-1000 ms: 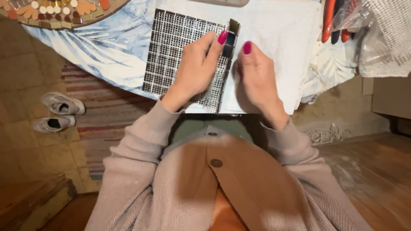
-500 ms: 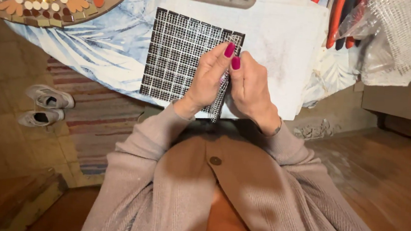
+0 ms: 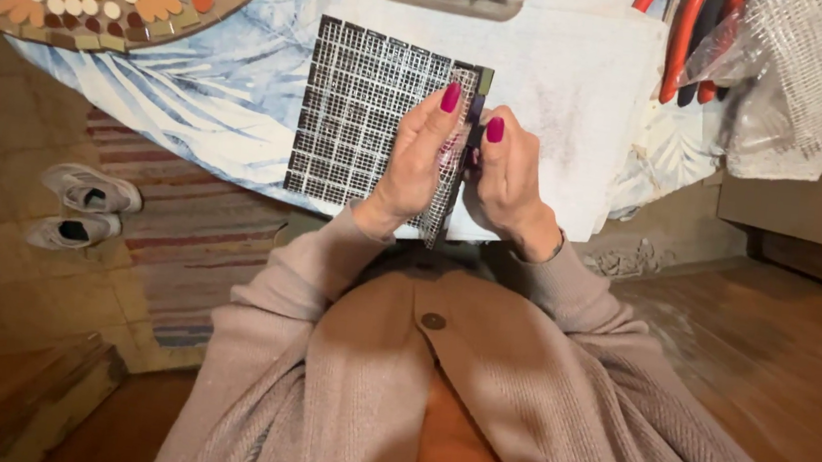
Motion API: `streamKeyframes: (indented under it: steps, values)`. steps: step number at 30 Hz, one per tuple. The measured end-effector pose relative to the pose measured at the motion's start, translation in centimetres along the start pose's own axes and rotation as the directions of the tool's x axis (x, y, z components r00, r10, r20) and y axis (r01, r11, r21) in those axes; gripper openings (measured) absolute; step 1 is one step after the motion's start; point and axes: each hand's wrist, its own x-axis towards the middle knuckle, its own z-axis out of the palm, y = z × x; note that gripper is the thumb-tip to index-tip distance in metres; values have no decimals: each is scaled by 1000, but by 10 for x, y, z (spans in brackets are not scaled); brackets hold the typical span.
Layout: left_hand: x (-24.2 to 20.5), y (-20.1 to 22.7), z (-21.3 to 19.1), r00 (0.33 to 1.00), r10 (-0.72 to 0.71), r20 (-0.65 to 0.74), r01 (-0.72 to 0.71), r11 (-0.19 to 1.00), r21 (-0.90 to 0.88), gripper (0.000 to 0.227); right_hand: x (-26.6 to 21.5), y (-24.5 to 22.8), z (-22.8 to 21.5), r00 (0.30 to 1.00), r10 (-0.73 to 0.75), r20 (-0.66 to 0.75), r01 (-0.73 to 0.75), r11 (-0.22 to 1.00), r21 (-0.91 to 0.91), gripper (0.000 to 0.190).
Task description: Peeling small mosaic tiles off a mesh grid to prepare them for a larger mosaic project.
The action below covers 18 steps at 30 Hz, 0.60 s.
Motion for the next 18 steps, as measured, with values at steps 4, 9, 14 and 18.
streamKeyframes:
  steps: [4, 9, 14, 18]
  values:
    - [-2, -12, -13, 1000, -24, 10, 24, 999, -24, 29, -3, 4, 1, 999, 53, -2, -51, 986, 161, 36]
    - [-1, -6, -13, 999, 30, 40, -34, 994, 105, 34, -4, 4, 0, 973, 229, 39, -218, 845, 488, 34]
    - [1, 19, 4, 999, 11, 48, -20, 982, 185, 17, 3, -21, -12, 910, 397, 119, -369, 643, 671, 24]
    - [-3, 38, 19, 999, -42, 33, 25, 912, 409, 27, 45, -31, -54, 892, 221, 394, -423, 715, 557, 10]
